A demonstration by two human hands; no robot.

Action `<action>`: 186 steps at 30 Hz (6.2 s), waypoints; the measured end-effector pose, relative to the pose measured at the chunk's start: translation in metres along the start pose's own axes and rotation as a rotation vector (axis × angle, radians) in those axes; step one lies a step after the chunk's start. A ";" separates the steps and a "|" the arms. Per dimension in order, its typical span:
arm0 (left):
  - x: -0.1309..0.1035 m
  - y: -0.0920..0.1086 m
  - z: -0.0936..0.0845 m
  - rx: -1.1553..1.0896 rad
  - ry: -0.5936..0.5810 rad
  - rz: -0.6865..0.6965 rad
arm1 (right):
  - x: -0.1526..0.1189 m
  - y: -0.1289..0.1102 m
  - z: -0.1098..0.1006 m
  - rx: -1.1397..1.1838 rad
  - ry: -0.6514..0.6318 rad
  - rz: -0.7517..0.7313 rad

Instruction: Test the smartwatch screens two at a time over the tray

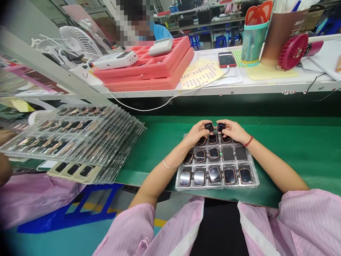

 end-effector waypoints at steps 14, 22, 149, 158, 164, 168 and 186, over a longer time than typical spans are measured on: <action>-0.032 0.027 0.031 0.495 -0.019 0.308 | -0.040 -0.027 -0.026 -0.475 0.153 -0.235; -0.082 0.023 0.100 1.148 -0.215 0.608 | -0.115 -0.035 -0.039 -1.056 0.199 -0.470; -0.070 -0.007 -0.012 0.046 0.000 0.085 | -0.062 -0.013 0.044 -0.098 0.037 -0.033; -0.071 -0.005 -0.016 0.124 0.044 0.164 | -0.062 -0.023 0.051 -0.097 -0.010 -0.113; -0.070 -0.007 -0.015 0.078 0.007 0.093 | -0.061 -0.022 0.048 -0.091 0.007 -0.069; -0.070 -0.007 -0.015 0.045 0.001 0.079 | -0.062 -0.023 0.050 -0.197 -0.006 -0.144; -0.072 -0.006 -0.020 0.038 0.036 0.031 | -0.063 -0.010 0.056 -0.030 -0.085 0.012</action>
Point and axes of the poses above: each hand's wrist, its own x-axis towards the middle knuckle, its own z-axis out of the palm, y = z × x, the point moved 8 cm from there along x, towards the middle knuckle, and after that the axes turned 11 degrees about y, right-handed, at the moved point
